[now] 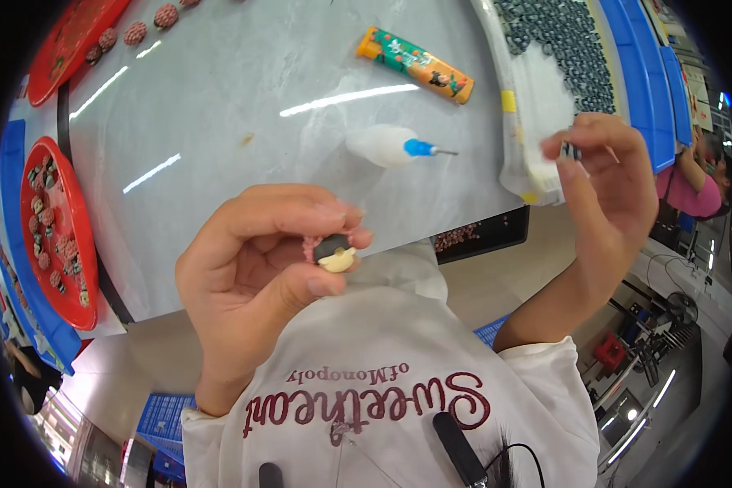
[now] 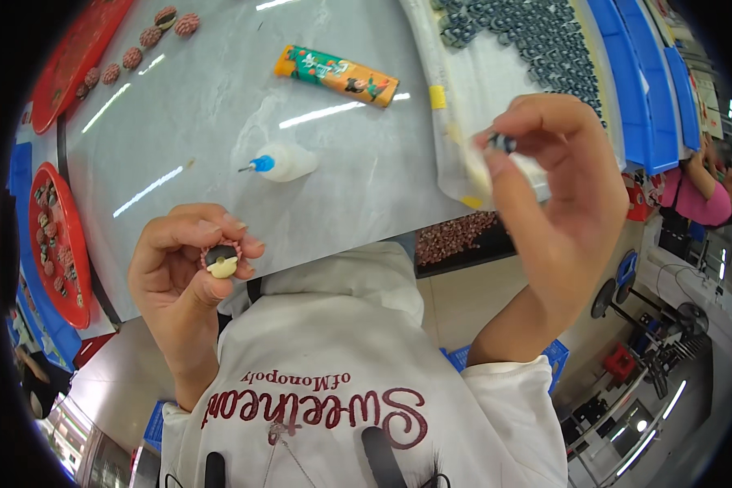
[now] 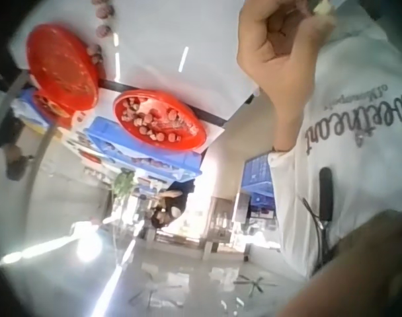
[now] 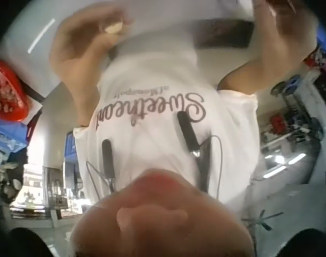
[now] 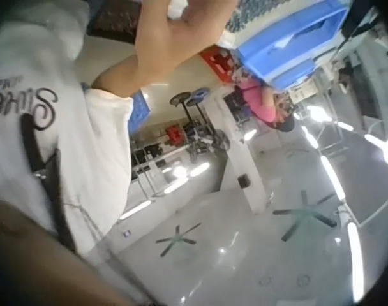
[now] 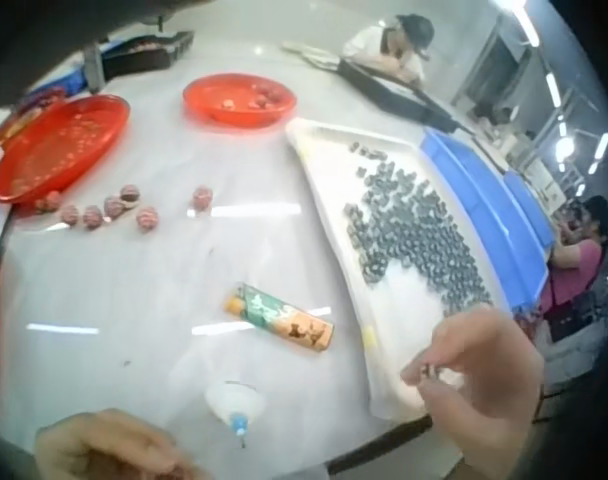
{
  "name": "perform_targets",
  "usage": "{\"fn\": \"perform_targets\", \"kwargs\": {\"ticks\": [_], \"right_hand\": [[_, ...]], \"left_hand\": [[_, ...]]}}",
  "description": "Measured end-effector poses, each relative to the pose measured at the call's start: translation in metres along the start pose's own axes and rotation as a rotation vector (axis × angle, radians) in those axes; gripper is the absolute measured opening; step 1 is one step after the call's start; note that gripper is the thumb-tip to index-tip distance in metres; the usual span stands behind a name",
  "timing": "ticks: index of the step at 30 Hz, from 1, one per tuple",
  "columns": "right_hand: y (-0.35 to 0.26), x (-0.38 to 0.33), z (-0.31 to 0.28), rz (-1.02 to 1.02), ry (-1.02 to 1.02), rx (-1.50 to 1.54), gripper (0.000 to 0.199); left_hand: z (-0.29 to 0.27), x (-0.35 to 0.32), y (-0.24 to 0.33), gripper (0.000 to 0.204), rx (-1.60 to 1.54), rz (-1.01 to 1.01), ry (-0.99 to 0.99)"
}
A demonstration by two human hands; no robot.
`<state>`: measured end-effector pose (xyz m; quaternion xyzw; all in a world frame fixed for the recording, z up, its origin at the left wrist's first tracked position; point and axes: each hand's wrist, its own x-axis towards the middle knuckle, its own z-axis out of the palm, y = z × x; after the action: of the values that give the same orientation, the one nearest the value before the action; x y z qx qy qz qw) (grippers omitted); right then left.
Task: The person assembles figurines by applying glue from a squeeze bottle onto head pieces, attaching body pieces to them by hand, and placing the completed figurines into a tray.
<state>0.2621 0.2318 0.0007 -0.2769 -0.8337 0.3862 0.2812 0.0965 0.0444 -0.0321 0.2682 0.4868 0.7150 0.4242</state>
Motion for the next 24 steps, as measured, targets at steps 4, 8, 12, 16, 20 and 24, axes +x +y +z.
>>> {"fn": "perform_targets", "kwargs": {"ticks": [4, 8, 12, 16, 20, 24], "right_hand": [[-0.020, -0.007, 0.026, -0.086, -0.209, 0.345, 0.024], [-0.024, 0.000, 0.053, -0.352, -0.351, 0.428, 0.024], [-0.035, -0.007, 0.064, -0.271, -0.236, 0.449, 0.024], [-0.036, -0.007, 0.067, -0.241, -0.233, 0.433, 0.028], [-0.035, -0.004, 0.065, -0.345, -0.301, 0.343, 0.031], [-0.042, -0.013, 0.071, -0.424, -0.201, 0.277, 0.029]], "left_hand": [[0.009, 0.000, 0.001, 0.038, 0.004, -0.092, 0.143], [0.010, 0.001, 0.002, 0.041, -0.021, -0.102, 0.140], [0.001, -0.003, -0.006, 0.041, 0.001, 0.018, 0.057], [0.003, -0.006, -0.002, 0.040, 0.011, 0.000, 0.061], [0.001, -0.006, -0.003, 0.039, 0.047, 0.036, 0.026], [-0.005, -0.007, -0.009, 0.038, 0.151, 0.165, -0.001]]}}
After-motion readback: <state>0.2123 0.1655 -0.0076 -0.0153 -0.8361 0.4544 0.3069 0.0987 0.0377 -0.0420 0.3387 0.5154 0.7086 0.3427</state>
